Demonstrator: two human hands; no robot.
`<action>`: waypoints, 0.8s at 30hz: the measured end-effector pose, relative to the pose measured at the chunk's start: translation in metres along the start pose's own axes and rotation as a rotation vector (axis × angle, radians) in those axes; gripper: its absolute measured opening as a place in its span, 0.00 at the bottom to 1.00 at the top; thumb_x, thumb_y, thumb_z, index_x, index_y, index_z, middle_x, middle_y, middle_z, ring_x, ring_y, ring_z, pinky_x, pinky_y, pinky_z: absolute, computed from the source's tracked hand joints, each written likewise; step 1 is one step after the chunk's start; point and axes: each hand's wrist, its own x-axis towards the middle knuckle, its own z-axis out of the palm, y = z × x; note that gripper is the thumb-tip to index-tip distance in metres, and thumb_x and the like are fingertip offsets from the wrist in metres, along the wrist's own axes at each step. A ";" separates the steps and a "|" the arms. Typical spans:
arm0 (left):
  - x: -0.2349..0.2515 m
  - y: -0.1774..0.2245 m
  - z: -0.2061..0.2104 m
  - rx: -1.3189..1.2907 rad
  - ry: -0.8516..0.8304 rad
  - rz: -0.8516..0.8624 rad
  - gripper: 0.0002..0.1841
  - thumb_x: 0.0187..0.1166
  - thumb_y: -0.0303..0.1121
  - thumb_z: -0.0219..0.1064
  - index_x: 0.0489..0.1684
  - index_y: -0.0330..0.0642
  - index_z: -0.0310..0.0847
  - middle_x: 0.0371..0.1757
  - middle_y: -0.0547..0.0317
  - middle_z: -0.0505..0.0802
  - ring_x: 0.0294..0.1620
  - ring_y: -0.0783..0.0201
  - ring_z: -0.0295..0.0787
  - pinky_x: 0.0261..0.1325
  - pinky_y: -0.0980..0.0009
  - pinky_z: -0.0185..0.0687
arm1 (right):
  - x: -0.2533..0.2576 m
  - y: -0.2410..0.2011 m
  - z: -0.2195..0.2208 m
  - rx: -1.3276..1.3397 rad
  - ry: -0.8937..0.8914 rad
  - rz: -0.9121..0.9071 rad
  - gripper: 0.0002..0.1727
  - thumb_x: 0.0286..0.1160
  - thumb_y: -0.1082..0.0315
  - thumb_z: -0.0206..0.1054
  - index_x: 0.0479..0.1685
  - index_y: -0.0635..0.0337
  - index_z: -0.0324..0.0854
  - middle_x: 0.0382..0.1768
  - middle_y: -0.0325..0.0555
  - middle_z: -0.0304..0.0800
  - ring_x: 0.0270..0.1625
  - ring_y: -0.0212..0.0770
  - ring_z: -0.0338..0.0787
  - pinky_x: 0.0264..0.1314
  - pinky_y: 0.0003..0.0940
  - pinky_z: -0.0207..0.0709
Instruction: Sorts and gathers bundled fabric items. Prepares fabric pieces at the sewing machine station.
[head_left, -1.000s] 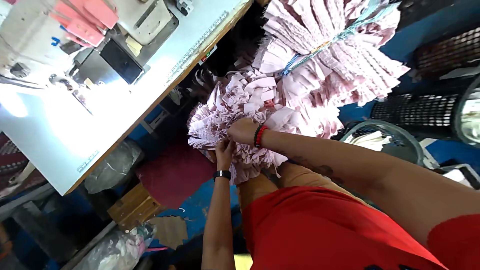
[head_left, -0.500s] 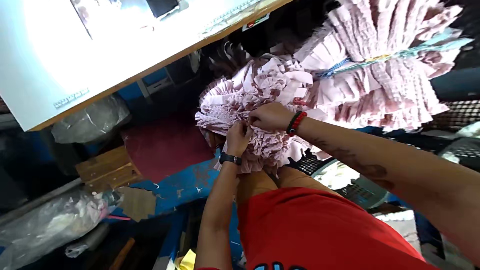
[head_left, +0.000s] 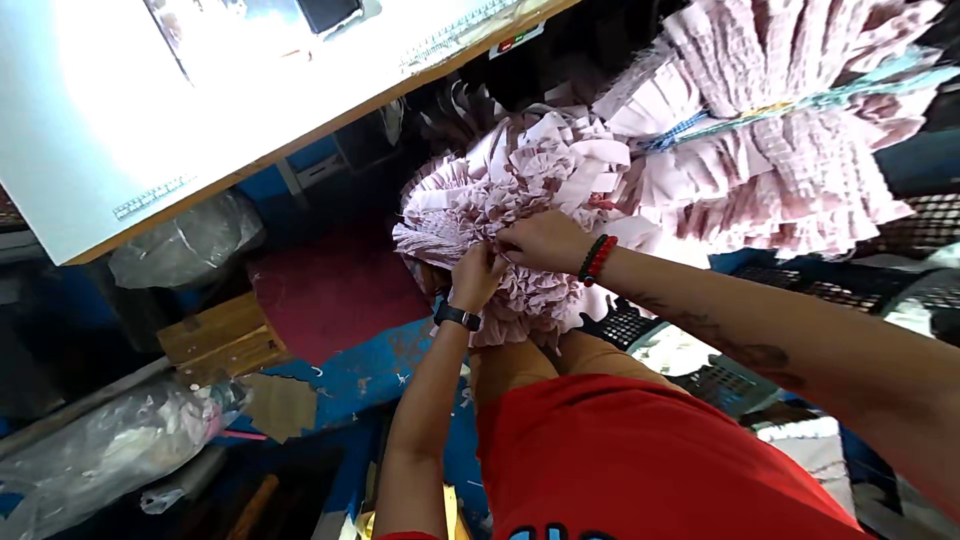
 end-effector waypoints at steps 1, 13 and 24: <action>0.000 0.000 0.000 -0.026 -0.012 -0.003 0.16 0.84 0.38 0.65 0.57 0.34 0.83 0.46 0.42 0.90 0.46 0.46 0.89 0.52 0.41 0.84 | -0.001 -0.003 0.001 -0.009 0.003 0.002 0.10 0.81 0.63 0.66 0.51 0.56 0.89 0.41 0.57 0.93 0.46 0.64 0.92 0.46 0.66 0.80; 0.003 -0.024 0.055 -0.471 0.312 -0.035 0.11 0.78 0.33 0.72 0.55 0.41 0.89 0.65 0.43 0.85 0.63 0.53 0.85 0.65 0.54 0.83 | 0.010 0.026 0.007 -0.065 0.045 -0.130 0.09 0.77 0.64 0.65 0.40 0.54 0.91 0.32 0.52 0.93 0.38 0.60 0.94 0.39 0.67 0.81; 0.000 -0.028 0.069 -0.499 0.405 0.026 0.07 0.79 0.31 0.71 0.46 0.39 0.91 0.64 0.44 0.85 0.60 0.51 0.85 0.61 0.51 0.84 | 0.016 -0.045 -0.006 -0.387 -0.252 0.074 0.08 0.72 0.82 0.66 0.47 0.70 0.84 0.38 0.65 0.90 0.44 0.70 0.91 0.39 0.67 0.81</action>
